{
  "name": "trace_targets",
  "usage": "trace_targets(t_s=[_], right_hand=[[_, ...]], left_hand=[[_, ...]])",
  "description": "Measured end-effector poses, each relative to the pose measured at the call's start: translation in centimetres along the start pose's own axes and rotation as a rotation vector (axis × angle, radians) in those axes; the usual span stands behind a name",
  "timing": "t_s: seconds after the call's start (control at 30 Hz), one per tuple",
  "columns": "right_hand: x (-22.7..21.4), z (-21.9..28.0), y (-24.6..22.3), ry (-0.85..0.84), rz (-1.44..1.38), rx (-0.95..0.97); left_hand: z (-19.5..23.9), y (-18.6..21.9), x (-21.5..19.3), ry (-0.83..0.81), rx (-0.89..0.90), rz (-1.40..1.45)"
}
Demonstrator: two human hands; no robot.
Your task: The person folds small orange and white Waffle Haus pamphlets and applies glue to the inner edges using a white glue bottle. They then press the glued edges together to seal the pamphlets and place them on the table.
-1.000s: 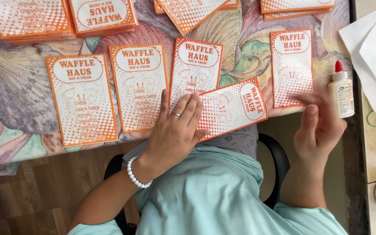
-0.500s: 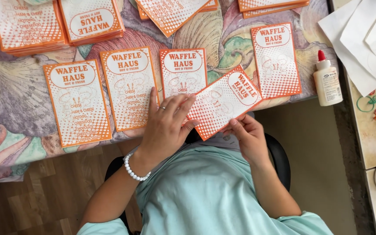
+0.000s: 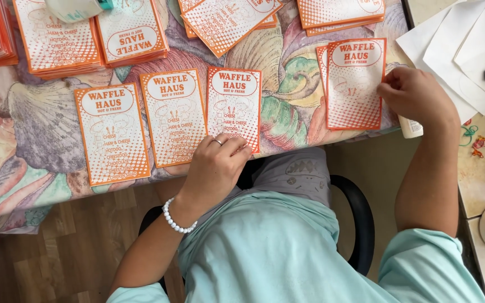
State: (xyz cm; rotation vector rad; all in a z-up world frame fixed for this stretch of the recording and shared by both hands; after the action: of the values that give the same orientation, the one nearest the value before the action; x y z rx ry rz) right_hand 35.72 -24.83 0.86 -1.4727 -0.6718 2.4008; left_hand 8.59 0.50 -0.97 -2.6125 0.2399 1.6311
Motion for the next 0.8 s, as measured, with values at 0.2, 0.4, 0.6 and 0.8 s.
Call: trace_targets(t_s=[0.2, 0.4, 0.6, 0.8], right_hand=[[0.6, -2.6, 0.6, -0.002, 0.261, -0.066], [1.0, 4.1, -2.2, 0.383, -0.016, -0.520], [7.5, 11.8, -5.4, 0.451, -0.453, -0.881], [15.1, 16.0, -8.9, 0.464, -0.235, -1.123]], left_hand=[[-0.1, 0.0, 0.7, 0.173, -0.202, 0.242], [-1.2, 0.0, 2.9, 0.281, -0.435, 0.524], [-2.9, 0.0, 4.4, 0.263, -0.614, 0.901], [-1.2, -1.5, 1.7, 0.529, -0.760, 0.932]])
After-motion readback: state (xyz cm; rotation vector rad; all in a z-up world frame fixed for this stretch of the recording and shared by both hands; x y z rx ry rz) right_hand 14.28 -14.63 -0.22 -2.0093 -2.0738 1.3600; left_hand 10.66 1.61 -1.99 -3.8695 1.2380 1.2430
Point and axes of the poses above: each hand's wrist, its own z-axis away from the middle knuckle, its own x-axis out of the palm, y = z × x, the point moved 6 cm from there along -z, towards the middle knuckle, and after that the axes turned 11 degrees about -z, right-handed, at the moved point
